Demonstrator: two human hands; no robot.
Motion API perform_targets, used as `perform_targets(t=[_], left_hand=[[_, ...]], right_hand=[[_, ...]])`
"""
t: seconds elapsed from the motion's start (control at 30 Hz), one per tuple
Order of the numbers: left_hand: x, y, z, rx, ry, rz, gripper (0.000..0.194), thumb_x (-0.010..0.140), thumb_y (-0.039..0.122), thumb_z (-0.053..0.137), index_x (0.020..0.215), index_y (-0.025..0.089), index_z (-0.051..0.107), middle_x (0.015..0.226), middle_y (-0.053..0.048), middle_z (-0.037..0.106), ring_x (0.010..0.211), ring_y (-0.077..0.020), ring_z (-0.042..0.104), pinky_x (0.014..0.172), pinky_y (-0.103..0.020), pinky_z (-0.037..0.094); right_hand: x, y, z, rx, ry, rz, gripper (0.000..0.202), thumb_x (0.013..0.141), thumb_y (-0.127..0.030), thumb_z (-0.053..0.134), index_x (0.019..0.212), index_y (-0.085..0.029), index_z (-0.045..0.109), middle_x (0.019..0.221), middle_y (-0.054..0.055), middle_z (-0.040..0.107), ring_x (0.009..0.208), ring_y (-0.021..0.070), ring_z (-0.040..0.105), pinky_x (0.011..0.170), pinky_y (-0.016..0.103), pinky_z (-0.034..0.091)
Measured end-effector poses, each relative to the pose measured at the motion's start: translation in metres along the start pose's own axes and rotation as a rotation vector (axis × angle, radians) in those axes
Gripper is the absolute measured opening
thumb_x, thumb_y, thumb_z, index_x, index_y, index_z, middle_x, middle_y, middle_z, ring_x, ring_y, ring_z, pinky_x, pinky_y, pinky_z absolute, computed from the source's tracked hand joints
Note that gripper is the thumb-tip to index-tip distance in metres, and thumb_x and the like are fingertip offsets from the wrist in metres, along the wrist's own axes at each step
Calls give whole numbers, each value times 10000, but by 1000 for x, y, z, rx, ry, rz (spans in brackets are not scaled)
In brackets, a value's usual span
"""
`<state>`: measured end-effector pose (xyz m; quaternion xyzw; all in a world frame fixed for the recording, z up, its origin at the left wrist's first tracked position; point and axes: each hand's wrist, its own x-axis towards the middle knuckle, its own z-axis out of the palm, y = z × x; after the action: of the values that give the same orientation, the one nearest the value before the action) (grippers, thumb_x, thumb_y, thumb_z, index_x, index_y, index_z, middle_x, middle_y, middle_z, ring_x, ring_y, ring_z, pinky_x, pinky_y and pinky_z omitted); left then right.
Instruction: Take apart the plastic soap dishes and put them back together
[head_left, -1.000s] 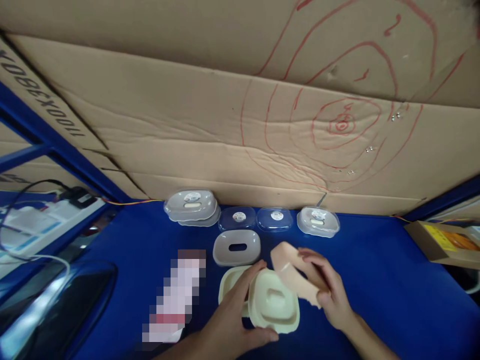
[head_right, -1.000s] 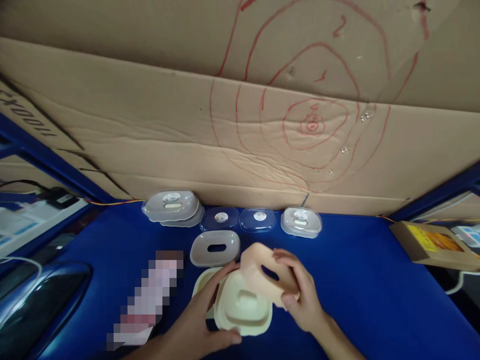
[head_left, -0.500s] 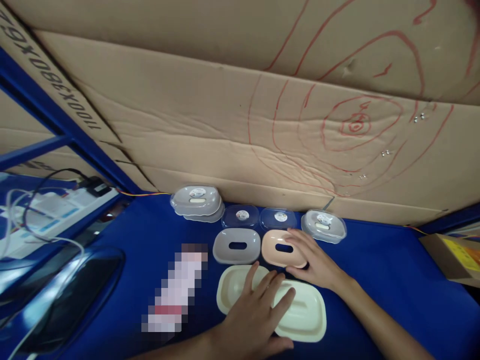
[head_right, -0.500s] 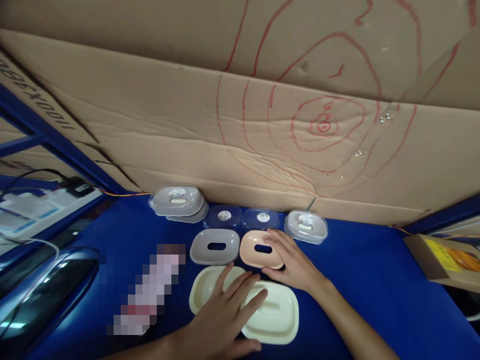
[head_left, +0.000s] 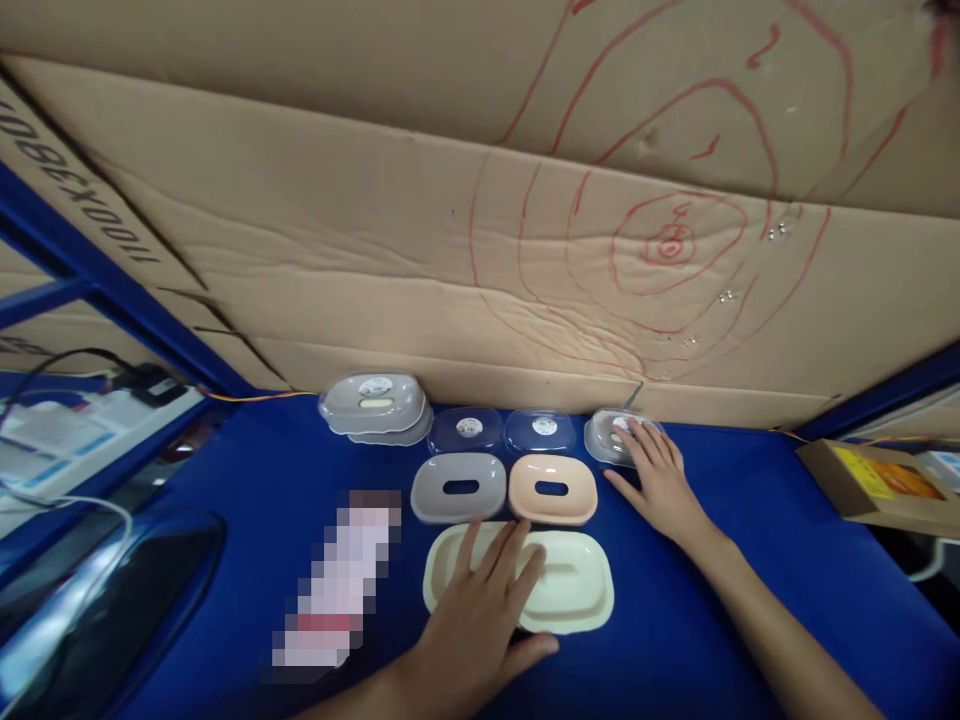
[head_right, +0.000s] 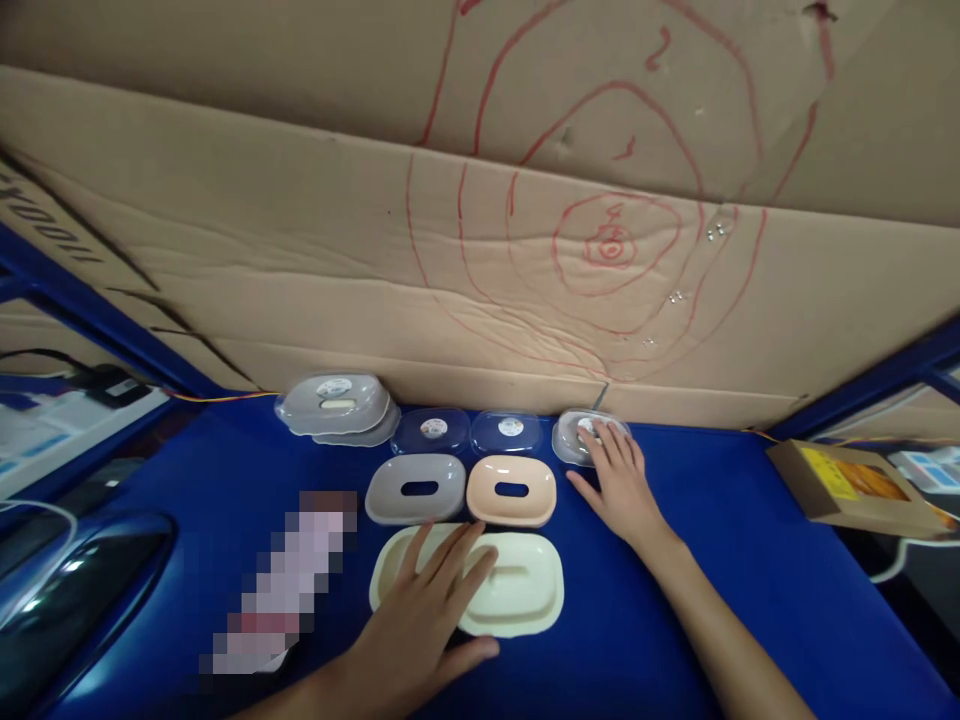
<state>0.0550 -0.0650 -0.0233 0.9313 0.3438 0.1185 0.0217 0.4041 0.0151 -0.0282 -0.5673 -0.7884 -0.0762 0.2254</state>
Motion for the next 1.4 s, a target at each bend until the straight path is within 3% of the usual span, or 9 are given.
perform_targets(t=[0.1, 0.27, 0.4, 0.57, 0.67, 1.03, 1.3, 1.4], left_hand=[[-2, 2, 1, -19, -1, 1, 899, 996, 732, 632, 1695, 227, 376, 1720, -206, 439, 1543, -398, 483, 1311, -685, 223], [-6, 4, 0, -76, -9, -11, 968, 1001, 678, 671, 1753, 288, 203, 1774, -226, 316, 1595, -430, 404, 1258, -718, 306], [-10, -3, -2, -84, 12, -8, 896, 1034, 646, 638, 1739, 246, 256, 1759, -223, 351, 1593, -405, 409, 1268, -662, 319], [-12, -10, 2, 13, 80, -34, 722, 1090, 630, 534, 1681, 234, 412, 1606, -194, 574, 1472, -368, 548, 1276, -592, 273], [-12, -9, 3, 61, 98, -42, 679, 1093, 639, 518, 1636, 232, 486, 1566, -197, 603, 1437, -373, 565, 1261, -581, 254], [-11, -12, -1, 56, 71, -97, 628, 1086, 677, 500, 1584, 296, 540, 1492, -143, 664, 1343, -342, 626, 1181, -544, 361], [-7, -7, -4, -48, 42, -162, 472, 1041, 350, 632, 1498, 236, 598, 1511, -146, 634, 1411, -346, 573, 1218, -560, 352], [-5, -6, -6, -87, 50, -150, 483, 1018, 294, 639, 1496, 238, 594, 1504, -146, 634, 1411, -341, 571, 1218, -569, 354]], right_hand=[[-14, 5, -8, -44, -23, 6, 588, 1079, -476, 585, 1632, -324, 453, 1653, 138, 539, 1528, 391, 489, 1211, 638, 385], [-28, 2, -16, -66, 9, 14, 535, 1079, -493, 589, 1579, -324, 503, 1587, 171, 579, 1426, 410, 563, 1124, 640, 418], [-33, -20, -25, 32, 11, -90, 533, 1062, -439, 625, 1571, -332, 506, 1591, 164, 566, 1453, 408, 538, 1158, 638, 396], [-41, -67, -29, 282, -253, -330, 597, 1010, -446, 698, 1564, -311, 521, 1573, 138, 591, 1452, 366, 551, 1169, 562, 458], [-43, -78, -25, 345, -324, -350, 517, 1012, -379, 691, 1513, -316, 578, 1588, 120, 583, 1477, 352, 535, 1173, 556, 467], [-43, -67, -23, 350, -332, -311, 503, 991, -273, 665, 1484, -298, 570, 1630, 142, 519, 1532, 368, 461, 1178, 601, 460], [-43, -65, -19, 302, -286, -317, 499, 979, -258, 648, 1473, -322, 607, 1636, 123, 529, 1520, 381, 488, 1168, 610, 475], [-44, -57, -20, 270, -182, -289, 498, 1012, -331, 648, 1507, -345, 595, 1604, 121, 554, 1477, 386, 540, 1174, 595, 474]])
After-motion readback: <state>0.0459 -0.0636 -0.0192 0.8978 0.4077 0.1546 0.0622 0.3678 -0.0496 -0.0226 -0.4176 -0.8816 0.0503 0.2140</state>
